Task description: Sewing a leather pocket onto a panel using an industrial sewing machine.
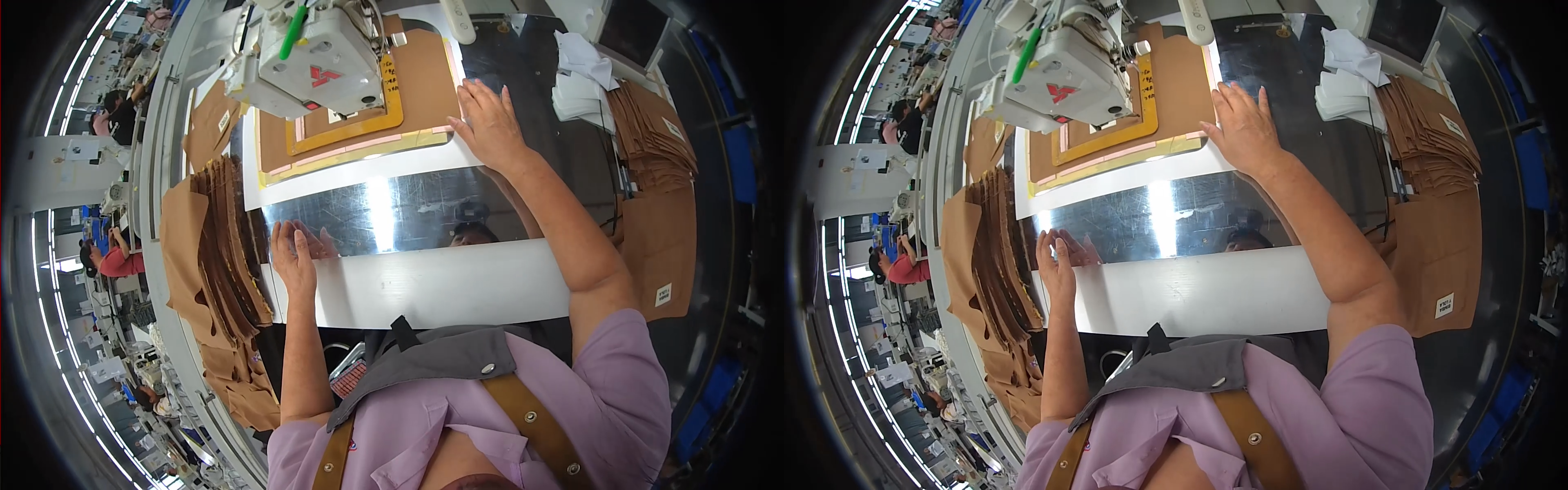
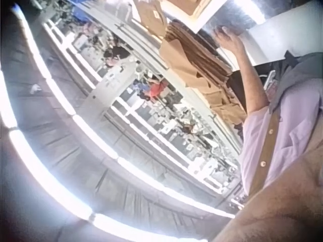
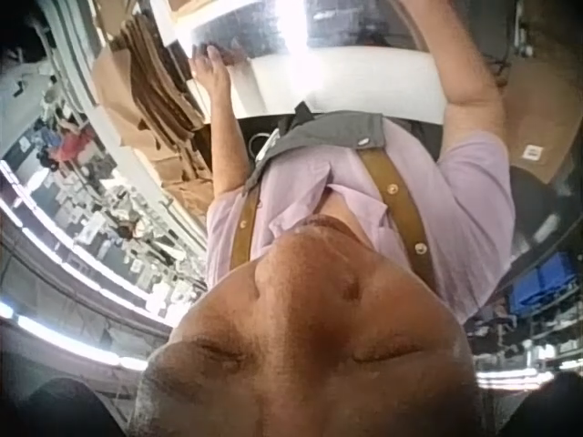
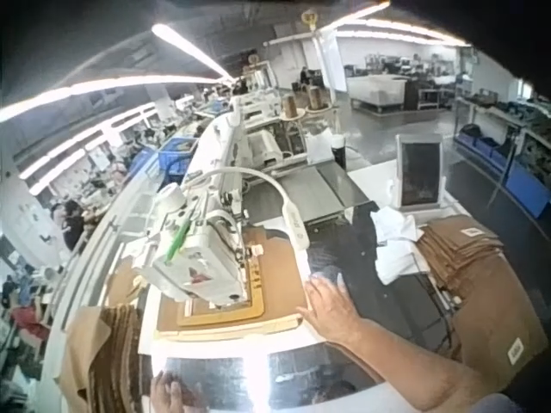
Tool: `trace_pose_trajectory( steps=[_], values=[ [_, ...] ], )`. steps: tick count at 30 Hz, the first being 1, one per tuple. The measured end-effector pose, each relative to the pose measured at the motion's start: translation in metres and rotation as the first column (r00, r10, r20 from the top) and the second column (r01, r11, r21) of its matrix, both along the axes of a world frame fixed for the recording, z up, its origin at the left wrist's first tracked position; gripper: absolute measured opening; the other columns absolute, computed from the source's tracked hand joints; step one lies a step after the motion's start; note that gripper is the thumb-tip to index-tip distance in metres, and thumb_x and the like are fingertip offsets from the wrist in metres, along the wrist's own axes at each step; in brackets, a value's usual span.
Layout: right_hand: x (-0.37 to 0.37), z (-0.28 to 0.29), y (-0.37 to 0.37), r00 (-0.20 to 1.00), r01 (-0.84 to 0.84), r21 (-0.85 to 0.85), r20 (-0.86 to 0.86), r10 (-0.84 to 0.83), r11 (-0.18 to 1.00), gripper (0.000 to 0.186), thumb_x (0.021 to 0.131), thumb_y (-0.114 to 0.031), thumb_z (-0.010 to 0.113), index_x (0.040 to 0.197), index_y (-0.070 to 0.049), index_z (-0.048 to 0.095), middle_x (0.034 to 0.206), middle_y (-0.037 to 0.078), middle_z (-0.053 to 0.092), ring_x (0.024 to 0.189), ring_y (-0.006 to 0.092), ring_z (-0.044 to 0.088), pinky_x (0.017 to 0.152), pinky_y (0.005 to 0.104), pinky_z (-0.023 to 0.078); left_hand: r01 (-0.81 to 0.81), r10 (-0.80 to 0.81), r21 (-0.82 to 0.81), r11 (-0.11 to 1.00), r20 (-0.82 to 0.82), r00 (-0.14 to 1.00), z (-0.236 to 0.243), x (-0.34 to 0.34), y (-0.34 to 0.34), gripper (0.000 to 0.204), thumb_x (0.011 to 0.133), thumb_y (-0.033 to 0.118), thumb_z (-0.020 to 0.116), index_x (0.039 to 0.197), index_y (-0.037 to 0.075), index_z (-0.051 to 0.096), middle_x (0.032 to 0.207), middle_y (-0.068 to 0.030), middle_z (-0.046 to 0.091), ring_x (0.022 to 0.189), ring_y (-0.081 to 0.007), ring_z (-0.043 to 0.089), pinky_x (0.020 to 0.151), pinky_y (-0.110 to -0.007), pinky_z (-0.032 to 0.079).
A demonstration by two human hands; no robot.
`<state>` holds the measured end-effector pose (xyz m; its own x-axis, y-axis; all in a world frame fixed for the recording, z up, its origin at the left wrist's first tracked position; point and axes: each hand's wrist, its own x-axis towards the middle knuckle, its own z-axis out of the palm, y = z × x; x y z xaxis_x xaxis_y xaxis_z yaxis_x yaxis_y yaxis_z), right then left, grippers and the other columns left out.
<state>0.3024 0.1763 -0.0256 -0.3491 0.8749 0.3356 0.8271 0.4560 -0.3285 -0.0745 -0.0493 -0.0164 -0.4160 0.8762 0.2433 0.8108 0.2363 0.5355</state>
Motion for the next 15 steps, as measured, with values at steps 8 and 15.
trace_pose_trajectory(
  steps=[8,15],
  values=[
    [0.025,-0.002,0.006,0.978,0.198,-0.030,0.076,-0.195,0.980,0.062,0.101,-0.044,0.057,0.146,-0.001,0.053,0.159,0.011,0.044,0.152,0.0281,0.033,0.124,0.0637,0.016,-0.003,0.002,-0.008,1.000,-0.065,0.998,0.008,0.003,0.030,0.056,0.106,0.042,0.050,0.139,-0.002,0.057,0.153,-0.0251,0.047,0.140,-0.0425,0.046,0.115,-0.052,0.036],
    [0.060,0.005,0.015,0.931,0.344,-0.026,0.135,-0.338,0.939,0.053,0.099,-0.039,0.061,0.141,-0.007,0.060,0.158,0.007,0.047,0.150,0.0262,0.035,0.122,0.0635,0.019,0.037,-0.053,-0.104,0.994,-0.152,0.987,-0.001,0.019,0.117,0.067,0.104,0.050,0.050,0.152,0.003,0.047,0.165,-0.0193,0.032,0.152,-0.0377,0.029,0.121,-0.061,0.019]
  ],
)
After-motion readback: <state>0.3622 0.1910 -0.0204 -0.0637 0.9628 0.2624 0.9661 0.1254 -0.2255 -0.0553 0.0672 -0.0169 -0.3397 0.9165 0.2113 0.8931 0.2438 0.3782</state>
